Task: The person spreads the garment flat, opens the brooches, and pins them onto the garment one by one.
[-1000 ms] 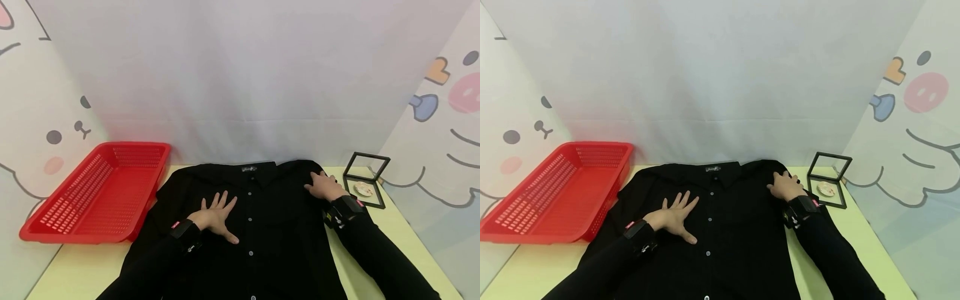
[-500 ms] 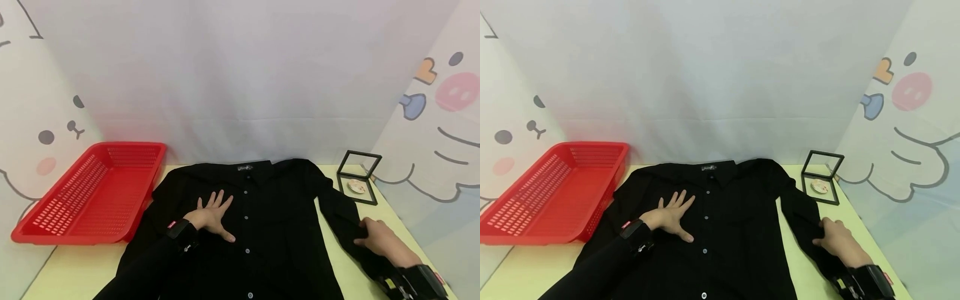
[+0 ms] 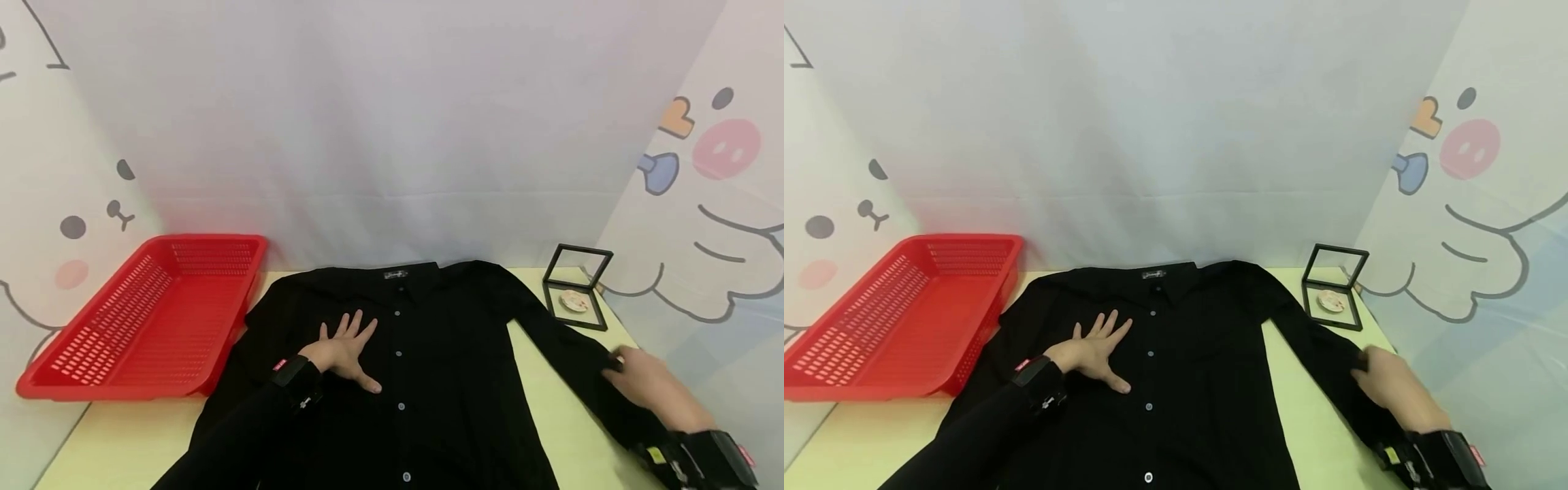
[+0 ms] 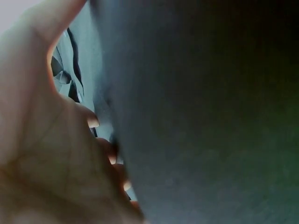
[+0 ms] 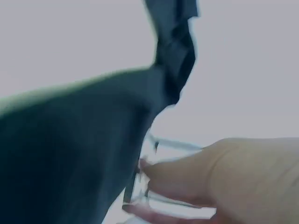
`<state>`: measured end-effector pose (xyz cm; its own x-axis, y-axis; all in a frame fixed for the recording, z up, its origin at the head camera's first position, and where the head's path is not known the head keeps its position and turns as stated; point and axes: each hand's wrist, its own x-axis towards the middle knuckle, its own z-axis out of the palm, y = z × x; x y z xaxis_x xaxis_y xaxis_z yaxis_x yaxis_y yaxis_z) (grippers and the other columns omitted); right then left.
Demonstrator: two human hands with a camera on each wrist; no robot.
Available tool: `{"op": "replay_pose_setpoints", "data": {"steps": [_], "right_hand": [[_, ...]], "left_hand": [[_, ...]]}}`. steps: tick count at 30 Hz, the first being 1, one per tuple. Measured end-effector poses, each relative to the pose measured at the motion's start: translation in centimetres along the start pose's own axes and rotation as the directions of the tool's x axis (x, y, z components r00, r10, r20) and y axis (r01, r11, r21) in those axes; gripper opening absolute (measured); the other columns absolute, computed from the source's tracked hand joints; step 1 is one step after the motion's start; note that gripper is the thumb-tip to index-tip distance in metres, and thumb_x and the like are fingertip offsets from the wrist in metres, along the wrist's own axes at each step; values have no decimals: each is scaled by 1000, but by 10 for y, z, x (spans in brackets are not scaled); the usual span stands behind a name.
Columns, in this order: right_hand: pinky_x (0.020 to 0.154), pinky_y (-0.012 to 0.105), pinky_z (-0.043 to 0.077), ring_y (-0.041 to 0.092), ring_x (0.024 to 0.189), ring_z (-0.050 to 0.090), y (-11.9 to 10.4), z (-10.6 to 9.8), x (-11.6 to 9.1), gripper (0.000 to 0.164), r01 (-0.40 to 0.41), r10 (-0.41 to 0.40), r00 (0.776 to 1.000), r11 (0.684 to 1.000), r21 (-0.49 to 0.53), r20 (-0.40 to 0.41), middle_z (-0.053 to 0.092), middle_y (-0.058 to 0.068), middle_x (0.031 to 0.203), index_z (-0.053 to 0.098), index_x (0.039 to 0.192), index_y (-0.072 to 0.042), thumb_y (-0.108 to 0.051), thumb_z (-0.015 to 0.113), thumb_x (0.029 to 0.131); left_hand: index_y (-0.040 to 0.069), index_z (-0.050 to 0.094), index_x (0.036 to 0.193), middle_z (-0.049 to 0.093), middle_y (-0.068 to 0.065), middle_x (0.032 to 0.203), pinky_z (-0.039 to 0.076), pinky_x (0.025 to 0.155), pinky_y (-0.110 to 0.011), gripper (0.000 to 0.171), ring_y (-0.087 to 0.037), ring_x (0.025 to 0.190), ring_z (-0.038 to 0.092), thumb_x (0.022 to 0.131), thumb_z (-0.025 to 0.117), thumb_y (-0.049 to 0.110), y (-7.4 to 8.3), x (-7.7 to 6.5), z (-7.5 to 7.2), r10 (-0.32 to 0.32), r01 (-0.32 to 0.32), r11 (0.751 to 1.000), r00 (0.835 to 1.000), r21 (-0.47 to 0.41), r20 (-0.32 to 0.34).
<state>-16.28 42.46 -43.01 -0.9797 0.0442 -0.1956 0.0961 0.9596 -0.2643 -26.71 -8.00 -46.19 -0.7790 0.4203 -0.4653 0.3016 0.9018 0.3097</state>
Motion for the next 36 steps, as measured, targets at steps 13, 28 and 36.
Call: {"op": "replay_pose_setpoints", "data": {"steps": [13,28,36], "right_hand": [[92,61,50,58,113,53,-53,14,94,67,29,-12,997,972,234,-71,47,46,132,34,148,18,-22,62,102],[73,39,44,23,87,59,-72,36,113,30,362,-246,845,916,171,-475,66,18,112,67,128,-4,-17,48,109],[84,48,53,32,101,64,-126,59,79,28,474,-455,862,879,40,-224,63,20,120,69,125,0,-13,68,99]], "left_hand": [[32,2,167,-17,-4,173,-9,123,-69,128,-31,160,-14,74,82,68,7,6,6,12,-12,1000,1000,11,6],[33,3,167,-16,-5,173,-8,123,-69,128,-31,160,-13,73,82,68,5,2,5,2,-2,1000,1000,22,-1],[32,2,167,-16,-5,174,-7,123,-69,128,-32,161,-13,74,82,68,1,3,2,-1,2,1000,1000,29,-6]]}}
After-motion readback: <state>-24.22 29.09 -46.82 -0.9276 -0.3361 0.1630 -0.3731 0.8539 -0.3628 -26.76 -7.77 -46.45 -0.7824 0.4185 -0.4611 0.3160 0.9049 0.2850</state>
